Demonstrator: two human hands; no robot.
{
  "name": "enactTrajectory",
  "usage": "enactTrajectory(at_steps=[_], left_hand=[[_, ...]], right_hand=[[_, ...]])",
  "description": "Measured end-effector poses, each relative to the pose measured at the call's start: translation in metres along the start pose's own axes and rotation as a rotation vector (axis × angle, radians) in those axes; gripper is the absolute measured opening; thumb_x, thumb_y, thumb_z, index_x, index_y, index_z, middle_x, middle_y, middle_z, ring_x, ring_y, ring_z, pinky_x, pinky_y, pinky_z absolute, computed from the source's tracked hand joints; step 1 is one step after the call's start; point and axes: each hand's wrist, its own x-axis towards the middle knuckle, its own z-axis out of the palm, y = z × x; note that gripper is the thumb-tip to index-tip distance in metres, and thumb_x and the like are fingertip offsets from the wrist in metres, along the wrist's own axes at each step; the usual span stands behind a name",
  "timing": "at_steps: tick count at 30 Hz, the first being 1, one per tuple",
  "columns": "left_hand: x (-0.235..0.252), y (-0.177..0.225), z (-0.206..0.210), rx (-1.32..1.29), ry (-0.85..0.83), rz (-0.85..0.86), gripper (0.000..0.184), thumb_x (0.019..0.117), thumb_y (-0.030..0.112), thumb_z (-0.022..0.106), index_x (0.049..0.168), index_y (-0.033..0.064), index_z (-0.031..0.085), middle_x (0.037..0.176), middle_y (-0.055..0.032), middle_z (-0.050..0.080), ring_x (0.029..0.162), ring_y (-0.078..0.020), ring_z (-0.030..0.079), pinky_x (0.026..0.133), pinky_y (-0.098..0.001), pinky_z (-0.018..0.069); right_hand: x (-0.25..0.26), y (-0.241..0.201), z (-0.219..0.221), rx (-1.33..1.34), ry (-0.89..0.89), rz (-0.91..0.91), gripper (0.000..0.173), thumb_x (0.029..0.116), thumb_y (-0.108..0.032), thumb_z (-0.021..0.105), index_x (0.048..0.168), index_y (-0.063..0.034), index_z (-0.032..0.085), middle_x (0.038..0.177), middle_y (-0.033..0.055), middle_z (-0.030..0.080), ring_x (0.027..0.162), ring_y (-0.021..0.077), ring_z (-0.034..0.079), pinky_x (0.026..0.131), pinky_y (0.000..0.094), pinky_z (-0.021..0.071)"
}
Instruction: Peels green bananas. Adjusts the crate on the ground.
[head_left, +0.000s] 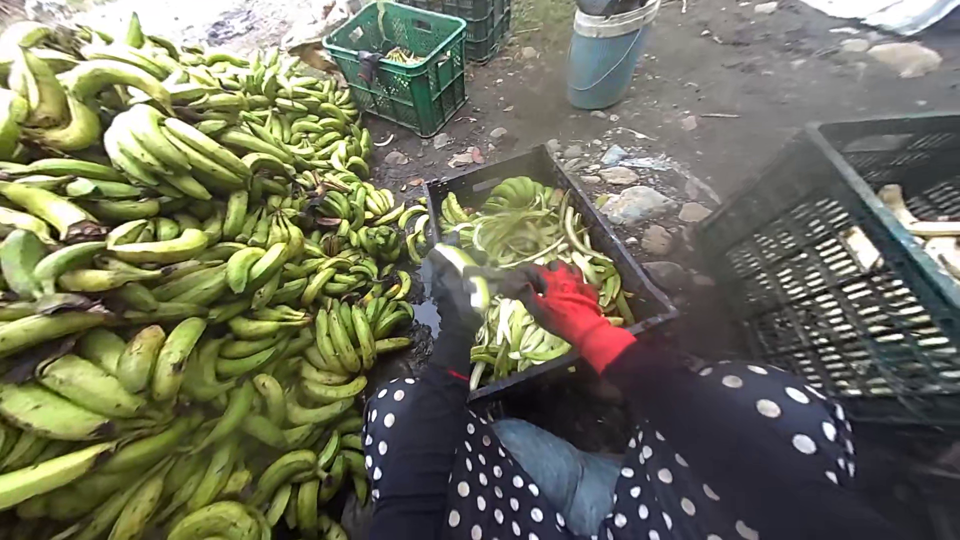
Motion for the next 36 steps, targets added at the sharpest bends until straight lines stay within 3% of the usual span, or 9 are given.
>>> enactTrajectory(at_steps=[3,6,11,14,19,24,28,31,36], left_hand=[[-0.006,0.001,0.015,-0.139,-0.407,-0.173,0.044,0.1119,0.038,0.027,0.133,0.0098,0.054,0.096,-0.0089,0.067,0.081,-0.0190,0.067,0.072,-0.0387,0.0595],[-0.012,0.007,0.025,-0.097,-0.527,-0.188,0.049,0.1116,0.035,0.021,0.134,0.0054,0.052,0.091,-0.0099,0.068,0.077,-0.0195,0.068,0.069,-0.0372,0.0607],[0.010,0.002,0.017,-0.315,0.087,-0.007,0.055,0.1062,0.061,0.022,0.128,0.0225,0.055,0.102,0.0004,0.066,0.089,-0.0104,0.065,0.076,-0.0333,0.0578],[0.011,0.009,0.014,-0.340,0.377,-0.014,0.049,0.1118,0.036,0.029,0.150,0.0066,0.039,0.142,-0.0170,0.050,0.123,-0.0262,0.054,0.101,-0.0467,0.0473],[0.004,0.013,0.011,-0.349,0.110,-0.053,0.070,0.1041,0.064,0.011,0.134,0.0177,0.053,0.112,-0.0022,0.065,0.097,-0.0117,0.064,0.083,-0.0325,0.0558],[0.003,0.008,0.003,0.087,-0.033,-0.001,0.057,0.1103,0.047,0.020,0.149,0.0134,0.044,0.130,-0.0116,0.059,0.110,-0.0178,0.060,0.094,-0.0399,0.0517],[0.002,0.009,-0.002,0.065,-0.351,-0.051,0.046,0.1074,0.039,0.030,0.136,0.0107,0.053,0.100,-0.0065,0.066,0.079,-0.0126,0.065,0.070,-0.0326,0.0577],[-0.005,0.013,0.006,0.303,-0.445,-0.023,0.052,0.1091,0.035,0.029,0.140,-0.0012,0.049,0.110,-0.0164,0.064,0.093,-0.0185,0.063,0.085,-0.0390,0.0549],[-0.007,0.016,0.008,0.372,-0.533,0.057,0.049,0.1081,0.031,0.034,0.144,0.0011,0.048,0.120,-0.0184,0.064,0.106,-0.0205,0.064,0.094,-0.0425,0.0531]], right_hand=[[0.022,0.017,-0.009,0.090,0.082,0.079,0.040,0.1050,-0.038,0.053,0.140,-0.0213,0.060,0.136,0.0273,0.059,0.128,0.0506,0.052,0.096,0.0722,0.0426],[0.027,0.029,-0.015,0.176,0.099,0.121,0.039,0.1065,-0.031,0.052,0.142,-0.0167,0.058,0.135,0.0282,0.059,0.126,0.0509,0.054,0.098,0.0725,0.0422],[0.015,0.020,-0.009,0.125,0.059,0.028,0.045,0.1043,-0.036,0.055,0.146,-0.0213,0.055,0.140,0.0283,0.055,0.130,0.0504,0.051,0.098,0.0726,0.0416],[-0.001,0.005,0.001,-0.004,0.029,-0.075,0.054,0.1010,-0.052,0.054,0.150,-0.0299,0.052,0.142,0.0261,0.054,0.133,0.0507,0.047,0.098,0.0726,0.0396],[0.005,0.002,0.005,0.001,0.124,-0.084,0.051,0.1001,-0.049,0.057,0.147,-0.0286,0.056,0.138,0.0287,0.056,0.130,0.0533,0.049,0.093,0.0738,0.0407],[0.006,0.011,-0.004,-0.026,0.221,-0.097,0.053,0.0965,-0.048,0.063,0.146,-0.0288,0.057,0.140,0.0283,0.054,0.133,0.0542,0.044,0.094,0.0755,0.0385],[0.016,0.016,-0.011,0.025,0.146,-0.001,0.043,0.1024,-0.041,0.058,0.142,-0.0239,0.061,0.136,0.0277,0.058,0.129,0.0519,0.050,0.093,0.0737,0.0416],[0.025,0.024,-0.017,0.114,0.051,0.040,0.037,0.1078,-0.038,0.048,0.134,-0.0190,0.065,0.128,0.0238,0.065,0.122,0.0473,0.058,0.096,0.0719,0.0428],[0.031,0.027,-0.010,0.147,0.078,0.076,0.035,0.1077,-0.035,0.049,0.133,-0.0151,0.065,0.125,0.0254,0.066,0.118,0.0489,0.060,0.094,0.0719,0.0444]])
